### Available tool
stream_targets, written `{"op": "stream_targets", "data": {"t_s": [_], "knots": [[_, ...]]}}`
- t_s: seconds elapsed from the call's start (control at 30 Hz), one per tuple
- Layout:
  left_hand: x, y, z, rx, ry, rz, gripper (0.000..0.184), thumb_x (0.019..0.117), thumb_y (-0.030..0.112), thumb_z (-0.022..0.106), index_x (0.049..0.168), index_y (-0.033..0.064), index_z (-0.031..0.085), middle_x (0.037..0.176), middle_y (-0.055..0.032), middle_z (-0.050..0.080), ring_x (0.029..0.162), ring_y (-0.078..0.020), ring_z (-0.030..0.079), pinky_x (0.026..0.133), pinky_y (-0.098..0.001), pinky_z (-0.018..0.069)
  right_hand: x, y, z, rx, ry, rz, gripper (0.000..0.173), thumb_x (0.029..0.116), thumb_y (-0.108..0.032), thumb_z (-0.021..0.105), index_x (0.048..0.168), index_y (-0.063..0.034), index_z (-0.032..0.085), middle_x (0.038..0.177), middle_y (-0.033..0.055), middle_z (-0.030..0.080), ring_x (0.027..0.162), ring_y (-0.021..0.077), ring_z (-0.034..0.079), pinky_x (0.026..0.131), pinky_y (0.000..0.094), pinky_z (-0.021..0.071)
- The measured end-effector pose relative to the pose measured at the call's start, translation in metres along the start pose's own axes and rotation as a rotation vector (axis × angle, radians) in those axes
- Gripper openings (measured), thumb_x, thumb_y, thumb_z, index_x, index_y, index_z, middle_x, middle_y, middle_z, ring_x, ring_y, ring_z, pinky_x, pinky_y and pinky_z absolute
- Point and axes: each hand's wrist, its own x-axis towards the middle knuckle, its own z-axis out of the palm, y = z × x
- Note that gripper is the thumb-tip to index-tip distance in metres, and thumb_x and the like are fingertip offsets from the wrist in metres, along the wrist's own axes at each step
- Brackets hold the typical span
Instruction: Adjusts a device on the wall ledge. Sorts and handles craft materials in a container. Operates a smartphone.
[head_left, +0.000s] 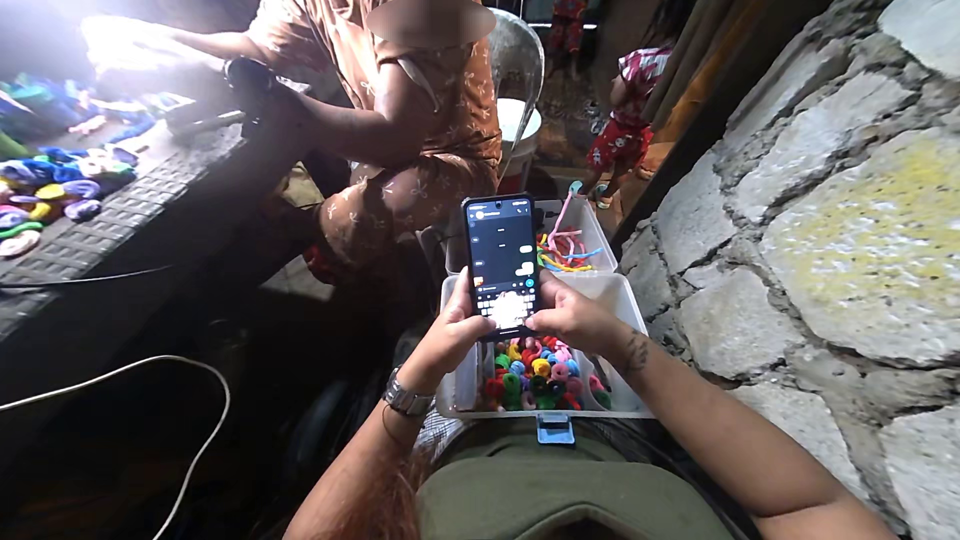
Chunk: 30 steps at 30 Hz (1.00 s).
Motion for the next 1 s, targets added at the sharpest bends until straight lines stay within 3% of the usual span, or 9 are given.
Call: {"op": "stream_targets", "data": {"t_s": [0.2, 0.57, 0.77, 0.93, 1.0], "knots": [[-0.0006, 0.0026, 0.0017, -0.014, -0.007, -0.015, 0.074, 0.0814, -0.005, 0.047, 0.148, 0.0155, 0.021, 0.121, -0.0006, 0.066, 0.099, -0.0125, 0.071, 0.081, -0.0317, 0.0622, -0.0003, -0.0003, 0.0008, -0.027, 0.008, 0.01, 0.054, 0.0897, 0.003, 0.051, 0.139, -0.0097, 0.033, 0.11, 0.0021, 0.067, 0.086, 0.0088, 0.07, 0.07, 0.0249, 0.0603], [-0.0005, 0.0021, 0.0012, -0.027, -0.004, -0.008, 0.073, 0.083, -0.004, 0.047, 0.148, 0.0152, 0.021, 0.121, -0.0009, 0.066, 0.1, -0.0135, 0.071, 0.083, -0.0332, 0.0623, 0.0005, -0.0005, 0.0011, 0.04, 0.042, 0.016, 0.042, 0.0934, 0.0, 0.048, 0.134, -0.0094, 0.041, 0.104, 0.0031, 0.069, 0.079, 0.0105, 0.07, 0.066, 0.0258, 0.0608], [-0.0003, 0.0003, -0.0003, -0.028, -0.011, -0.01, 0.071, 0.0842, -0.004, 0.047, 0.147, 0.015, 0.022, 0.12, -0.0009, 0.066, 0.101, -0.0132, 0.071, 0.082, -0.0326, 0.0624, -0.0004, -0.002, 0.0033, 0.01, 0.049, 0.02, 0.046, 0.0928, 0.001, 0.05, 0.136, -0.0089, 0.039, 0.107, 0.0033, 0.068, 0.083, 0.0105, 0.071, 0.067, 0.0258, 0.0609], [0.0002, 0.0012, 0.0005, -0.017, -0.003, -0.008, 0.07, 0.0847, -0.004, 0.047, 0.147, 0.0144, 0.022, 0.121, -0.0007, 0.066, 0.102, -0.0134, 0.071, 0.084, -0.0336, 0.062, -0.0001, -0.0014, 0.0034, 0.079, 0.069, 0.027, 0.04, 0.095, -0.001, 0.044, 0.134, -0.0091, 0.042, 0.103, 0.0035, 0.068, 0.081, 0.0112, 0.07, 0.066, 0.0262, 0.0607], [0.0003, 0.0004, -0.0001, -0.009, -0.004, -0.005, 0.07, 0.0852, -0.003, 0.048, 0.148, 0.0141, 0.022, 0.121, -0.0011, 0.066, 0.102, -0.0134, 0.071, 0.084, -0.0331, 0.0617, 0.0009, -0.0011, 0.002, 0.11, 0.082, 0.046, 0.034, 0.1008, -0.009, 0.039, 0.134, -0.0088, 0.044, 0.104, 0.0056, 0.068, 0.084, 0.0133, 0.071, 0.068, 0.028, 0.0611]]}}
